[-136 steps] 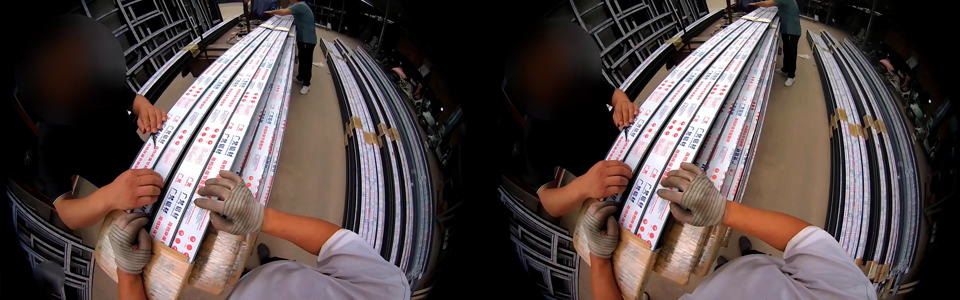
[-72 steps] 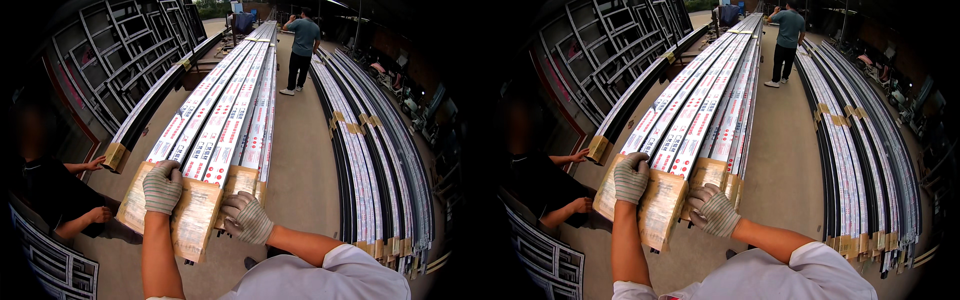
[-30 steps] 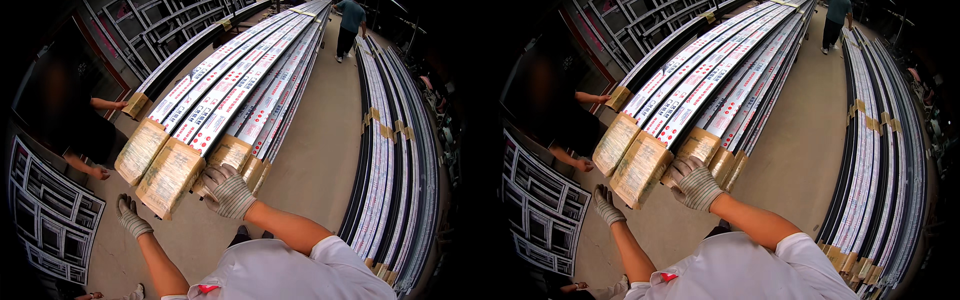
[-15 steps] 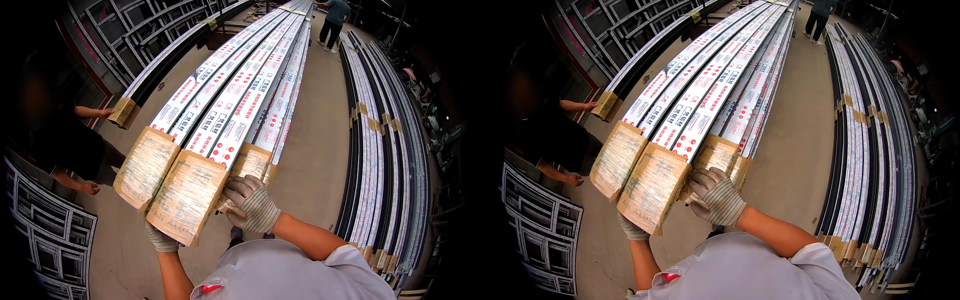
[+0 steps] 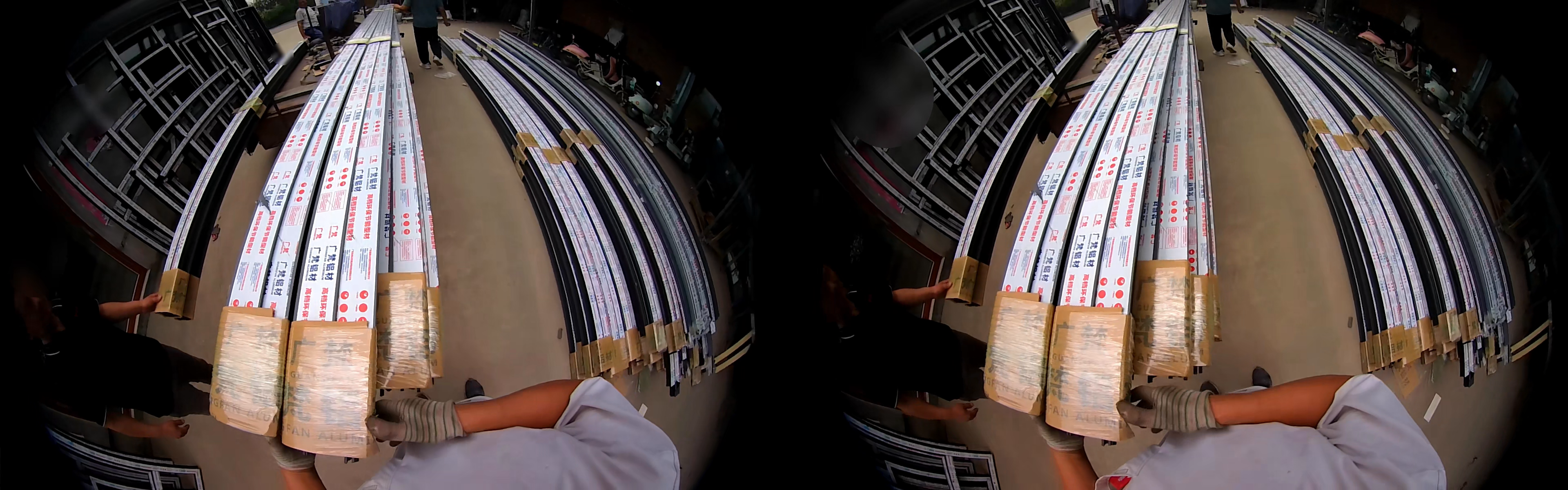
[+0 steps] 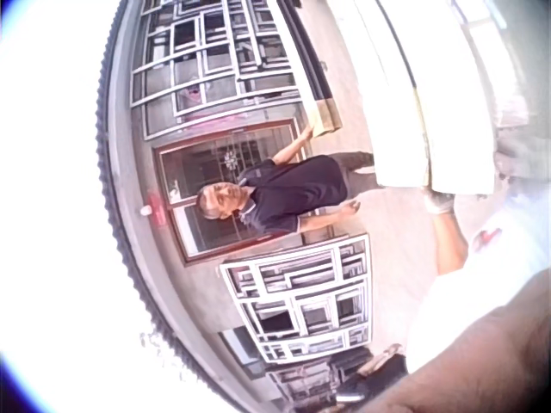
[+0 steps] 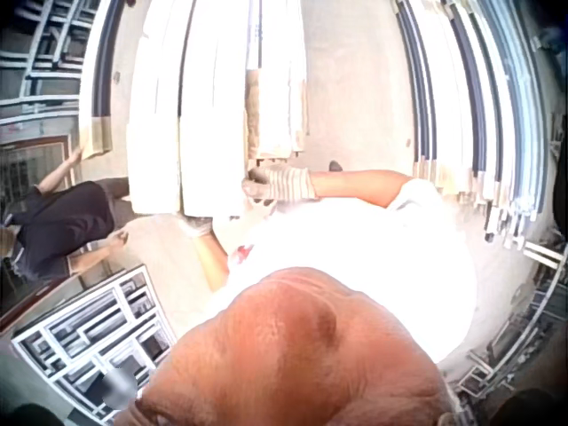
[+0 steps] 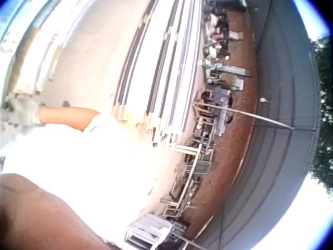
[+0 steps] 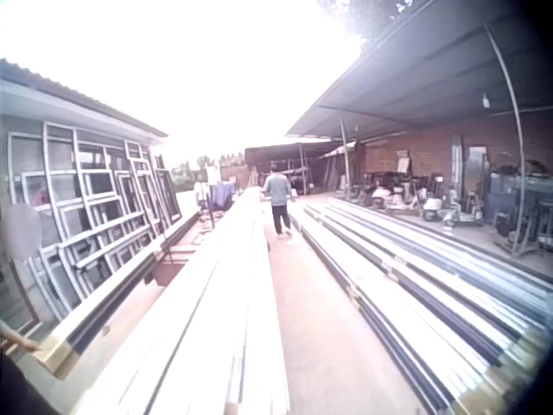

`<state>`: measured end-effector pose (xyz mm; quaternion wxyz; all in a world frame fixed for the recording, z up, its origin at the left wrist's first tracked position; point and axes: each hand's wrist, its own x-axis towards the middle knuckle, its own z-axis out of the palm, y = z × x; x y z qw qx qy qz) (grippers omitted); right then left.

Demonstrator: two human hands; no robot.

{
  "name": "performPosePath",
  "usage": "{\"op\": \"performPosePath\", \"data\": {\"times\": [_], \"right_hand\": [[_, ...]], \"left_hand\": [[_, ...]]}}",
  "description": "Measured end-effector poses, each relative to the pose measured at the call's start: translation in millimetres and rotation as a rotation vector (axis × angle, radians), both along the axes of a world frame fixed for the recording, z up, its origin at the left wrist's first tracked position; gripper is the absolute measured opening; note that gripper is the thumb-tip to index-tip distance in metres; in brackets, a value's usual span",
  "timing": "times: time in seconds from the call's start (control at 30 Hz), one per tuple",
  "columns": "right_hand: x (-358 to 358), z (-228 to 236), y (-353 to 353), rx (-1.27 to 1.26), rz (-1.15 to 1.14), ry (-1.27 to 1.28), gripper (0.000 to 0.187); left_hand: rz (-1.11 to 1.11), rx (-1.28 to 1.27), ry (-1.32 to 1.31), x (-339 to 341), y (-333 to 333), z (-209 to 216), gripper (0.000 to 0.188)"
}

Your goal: The person repeatedly picks up bundles of long metal profiles and places them onto a growing stack. The person wears gloves and handles the profiles by hand, coordinating with another worker who assists at the far end of the bundles.

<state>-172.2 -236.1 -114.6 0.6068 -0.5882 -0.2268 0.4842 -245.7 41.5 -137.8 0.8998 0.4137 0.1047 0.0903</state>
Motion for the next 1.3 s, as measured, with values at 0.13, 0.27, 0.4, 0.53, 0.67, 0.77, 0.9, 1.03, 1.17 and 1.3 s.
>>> {"op": "performPosePath", "data": {"times": [0.13,0.27,0.4,0.53,0.67,0.77,0.9,1.03,1.17,1.3], "right_hand": [[-6,20,4,0.193,-0.084,0.416,0.098],[-18,6,17,0.358,-0.181,0.541,0.105],[-25,4,26,0.481,-0.220,0.636,0.106],[-30,8,32,0.560,-0.275,0.692,0.105],[-35,13,39,0.594,-0.387,0.663,0.099],[-37,16,45,0.552,-0.469,0.623,0.091],[-41,25,48,0.515,-0.557,0.597,0.079],[-43,21,56,0.549,-0.627,0.548,0.073],[-45,29,56,0.476,-0.691,0.526,0.068],[-46,38,54,0.387,-0.682,0.546,0.065]], "left_hand": [[0.031,-0.041,-0.008,4,1,-8,0.081],[-0.053,-0.094,-0.037,5,-5,-4,0.083],[-0.102,-0.101,-0.050,5,-12,5,0.082],[-0.149,-0.104,-0.087,4,-17,12,0.083],[-0.131,-0.016,-0.077,5,-22,17,0.086],[-0.148,0.033,-0.136,5,-20,13,0.088],[-0.157,0.027,-0.135,5,-17,7,0.087],[-0.153,0.075,-0.137,0,-21,13,0.088],[-0.145,0.085,-0.134,2,-27,17,0.088],[-0.118,0.055,-0.121,-3,-24,17,0.086]]}}
